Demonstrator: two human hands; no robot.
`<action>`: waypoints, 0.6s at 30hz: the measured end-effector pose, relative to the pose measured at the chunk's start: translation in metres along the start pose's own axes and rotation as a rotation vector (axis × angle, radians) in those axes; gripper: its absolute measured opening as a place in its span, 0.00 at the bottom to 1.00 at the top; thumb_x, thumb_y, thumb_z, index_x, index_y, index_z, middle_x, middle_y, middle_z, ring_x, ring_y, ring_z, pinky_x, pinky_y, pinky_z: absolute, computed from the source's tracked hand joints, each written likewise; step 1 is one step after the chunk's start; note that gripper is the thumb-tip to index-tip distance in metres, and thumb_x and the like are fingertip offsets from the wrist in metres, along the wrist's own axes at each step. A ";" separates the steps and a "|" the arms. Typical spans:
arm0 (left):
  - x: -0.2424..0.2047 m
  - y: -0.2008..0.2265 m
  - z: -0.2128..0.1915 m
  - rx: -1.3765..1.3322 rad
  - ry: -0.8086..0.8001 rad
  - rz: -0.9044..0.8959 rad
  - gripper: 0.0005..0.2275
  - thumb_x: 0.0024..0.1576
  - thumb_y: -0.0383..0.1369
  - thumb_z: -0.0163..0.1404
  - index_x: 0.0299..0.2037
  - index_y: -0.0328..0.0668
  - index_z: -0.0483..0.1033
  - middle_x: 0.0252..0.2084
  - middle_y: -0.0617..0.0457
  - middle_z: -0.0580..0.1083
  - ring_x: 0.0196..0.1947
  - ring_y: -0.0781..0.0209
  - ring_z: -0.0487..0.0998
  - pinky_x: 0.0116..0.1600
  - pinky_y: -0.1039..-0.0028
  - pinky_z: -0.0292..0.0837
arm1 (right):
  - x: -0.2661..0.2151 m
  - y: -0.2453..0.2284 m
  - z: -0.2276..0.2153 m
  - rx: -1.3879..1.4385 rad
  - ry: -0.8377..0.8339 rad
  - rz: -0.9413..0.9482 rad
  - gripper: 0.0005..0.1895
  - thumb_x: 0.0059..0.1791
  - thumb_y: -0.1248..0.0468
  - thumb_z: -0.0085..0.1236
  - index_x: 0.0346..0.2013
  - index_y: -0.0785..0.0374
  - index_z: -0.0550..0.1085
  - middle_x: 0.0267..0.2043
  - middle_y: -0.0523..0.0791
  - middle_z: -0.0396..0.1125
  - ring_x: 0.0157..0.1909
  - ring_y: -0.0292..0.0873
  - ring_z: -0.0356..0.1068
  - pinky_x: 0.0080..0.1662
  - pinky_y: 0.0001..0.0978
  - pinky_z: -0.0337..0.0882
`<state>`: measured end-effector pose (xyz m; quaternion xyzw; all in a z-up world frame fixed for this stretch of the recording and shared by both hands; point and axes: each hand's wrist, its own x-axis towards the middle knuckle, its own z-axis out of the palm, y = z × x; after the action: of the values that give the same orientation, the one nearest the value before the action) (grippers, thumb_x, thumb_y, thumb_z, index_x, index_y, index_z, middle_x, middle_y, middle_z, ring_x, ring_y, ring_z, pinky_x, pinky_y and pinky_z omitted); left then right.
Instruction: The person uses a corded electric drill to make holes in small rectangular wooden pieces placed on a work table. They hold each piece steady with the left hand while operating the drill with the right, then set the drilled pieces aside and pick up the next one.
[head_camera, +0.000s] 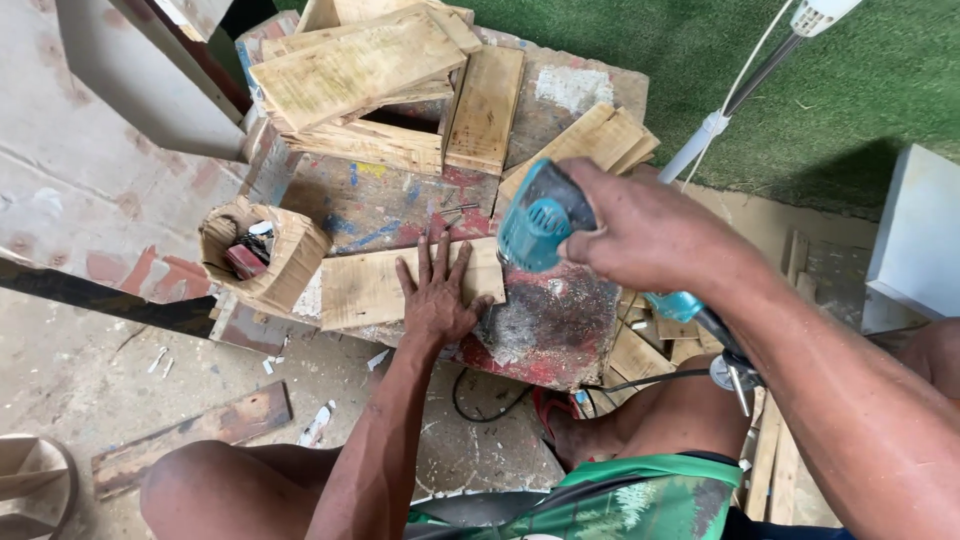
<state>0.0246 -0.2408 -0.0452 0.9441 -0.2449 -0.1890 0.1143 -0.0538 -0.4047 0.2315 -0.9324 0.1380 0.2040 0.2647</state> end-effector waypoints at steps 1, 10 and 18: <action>-0.005 0.005 -0.005 0.006 -0.012 -0.006 0.39 0.58 0.60 0.43 0.78 0.63 0.42 0.82 0.55 0.35 0.80 0.46 0.24 0.76 0.38 0.21 | 0.005 0.008 -0.002 -0.030 0.040 -0.034 0.38 0.47 0.67 0.55 0.72 0.65 0.58 0.37 0.64 0.74 0.36 0.65 0.78 0.50 0.61 0.73; 0.006 0.000 -0.003 0.009 -0.058 -0.019 0.36 0.57 0.61 0.43 0.77 0.78 0.44 0.82 0.57 0.37 0.79 0.42 0.24 0.75 0.34 0.22 | 0.062 0.043 0.021 0.020 0.150 -0.104 0.40 0.43 0.64 0.58 0.71 0.60 0.61 0.32 0.57 0.74 0.31 0.55 0.79 0.48 0.50 0.73; 0.008 0.000 -0.006 0.007 -0.094 -0.017 0.35 0.57 0.62 0.43 0.76 0.84 0.43 0.81 0.56 0.35 0.79 0.40 0.22 0.73 0.30 0.20 | 0.077 0.047 0.030 0.019 0.127 -0.101 0.40 0.42 0.61 0.57 0.70 0.58 0.61 0.36 0.61 0.73 0.42 0.63 0.78 0.50 0.55 0.71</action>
<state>0.0335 -0.2448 -0.0426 0.9366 -0.2427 -0.2332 0.0977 -0.0128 -0.4382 0.1525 -0.9466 0.1090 0.1294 0.2744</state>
